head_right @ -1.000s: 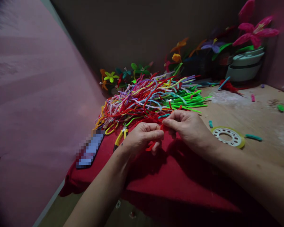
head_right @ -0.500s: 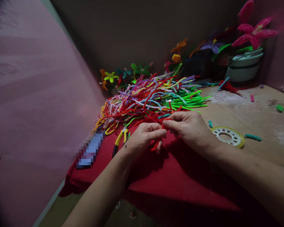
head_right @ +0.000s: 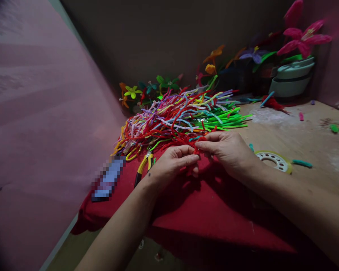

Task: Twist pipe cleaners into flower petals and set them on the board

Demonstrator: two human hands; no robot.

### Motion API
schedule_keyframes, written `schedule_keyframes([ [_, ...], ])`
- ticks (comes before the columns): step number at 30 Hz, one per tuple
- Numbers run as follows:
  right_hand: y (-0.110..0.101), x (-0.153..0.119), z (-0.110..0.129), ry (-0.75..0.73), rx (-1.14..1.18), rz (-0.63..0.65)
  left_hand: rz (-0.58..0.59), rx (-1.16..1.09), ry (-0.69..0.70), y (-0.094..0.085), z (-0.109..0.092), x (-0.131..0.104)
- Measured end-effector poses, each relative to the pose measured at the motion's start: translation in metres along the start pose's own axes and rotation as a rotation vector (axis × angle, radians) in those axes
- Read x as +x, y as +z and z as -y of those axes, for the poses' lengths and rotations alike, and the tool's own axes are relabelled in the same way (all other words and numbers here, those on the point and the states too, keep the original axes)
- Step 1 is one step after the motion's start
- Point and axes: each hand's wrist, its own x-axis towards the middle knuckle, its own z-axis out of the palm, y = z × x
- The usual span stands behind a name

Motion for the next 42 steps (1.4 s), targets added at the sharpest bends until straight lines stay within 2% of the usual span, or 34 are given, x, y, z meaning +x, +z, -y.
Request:
schedule_keyframes([
  [6,-0.001,0.001,-0.001,0.031,0.134,0.160,-0.028,-0.025,-0.034,0.000,-0.004,-0.001],
  [8,-0.001,0.002,-0.005,0.038,0.137,0.172,-0.023,-0.014,-0.039,0.001,-0.005,-0.001],
  [16,-0.003,0.005,-0.010,0.031,0.054,0.007,-0.021,-0.031,-0.019,-0.002,0.000,0.003],
  [18,-0.002,0.005,-0.008,0.049,0.135,0.043,-0.044,-0.031,-0.011,-0.003,0.001,0.003],
  [20,-0.001,0.005,-0.004,0.078,0.277,0.184,-0.061,-0.038,0.003,-0.004,0.000,0.003],
  [22,0.000,0.006,-0.001,0.066,0.376,0.268,-0.076,-0.052,0.014,-0.005,0.000,0.003],
  [27,0.002,0.007,0.001,0.073,0.424,0.246,-0.086,-0.070,-0.009,-0.005,-0.001,0.006],
  [33,0.005,0.007,-0.004,0.035,0.329,0.192,-0.111,-0.033,-0.043,-0.003,0.001,0.006],
  [36,0.006,0.006,-0.001,0.049,0.281,0.176,-0.215,0.028,-0.029,-0.002,0.000,0.007],
  [39,0.006,0.004,0.002,0.055,0.197,0.160,-0.354,0.151,0.057,-0.001,-0.003,0.008],
  [42,0.006,0.002,0.003,0.058,0.067,0.161,-0.382,0.191,0.086,-0.002,-0.005,0.007],
])
